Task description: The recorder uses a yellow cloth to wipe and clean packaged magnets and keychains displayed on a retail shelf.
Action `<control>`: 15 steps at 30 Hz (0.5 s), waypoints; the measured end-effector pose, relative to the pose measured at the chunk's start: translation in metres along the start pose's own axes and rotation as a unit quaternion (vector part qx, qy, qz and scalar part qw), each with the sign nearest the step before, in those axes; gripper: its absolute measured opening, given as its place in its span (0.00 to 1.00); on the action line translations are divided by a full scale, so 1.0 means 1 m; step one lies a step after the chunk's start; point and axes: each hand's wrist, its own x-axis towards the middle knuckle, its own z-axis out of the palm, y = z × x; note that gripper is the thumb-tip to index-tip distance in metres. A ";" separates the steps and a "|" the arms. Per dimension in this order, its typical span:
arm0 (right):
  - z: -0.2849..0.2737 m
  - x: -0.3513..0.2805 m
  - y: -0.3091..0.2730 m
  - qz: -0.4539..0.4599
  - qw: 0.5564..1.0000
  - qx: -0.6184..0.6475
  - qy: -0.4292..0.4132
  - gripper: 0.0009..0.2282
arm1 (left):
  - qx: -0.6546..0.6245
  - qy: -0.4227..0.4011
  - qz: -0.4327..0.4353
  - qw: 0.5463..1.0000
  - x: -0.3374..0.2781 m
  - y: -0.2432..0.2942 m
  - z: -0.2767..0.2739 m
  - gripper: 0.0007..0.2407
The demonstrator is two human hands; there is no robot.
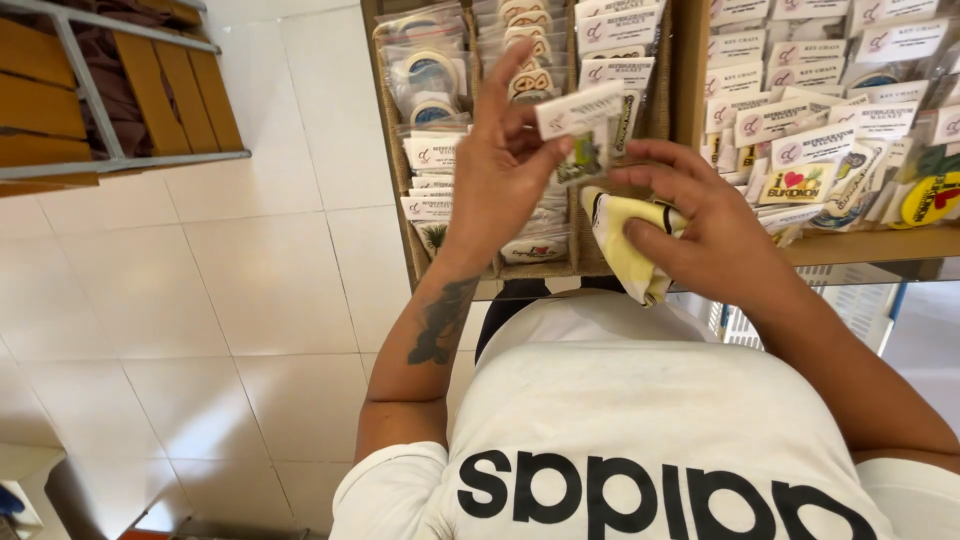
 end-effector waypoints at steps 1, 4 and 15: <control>-0.003 0.001 0.003 0.001 1.000 -0.001 0.005 0.19 | 0.000 -0.004 0.003 1.000 0.003 0.000 0.008 0.42; -0.006 0.003 0.004 0.088 0.995 0.051 -0.020 0.22 | -0.105 -0.036 -0.006 0.994 0.006 -0.003 0.025 0.39; 0.022 0.012 0.034 0.192 0.981 0.003 0.017 0.24 | 0.236 0.013 0.068 0.969 -0.002 0.002 0.026 0.21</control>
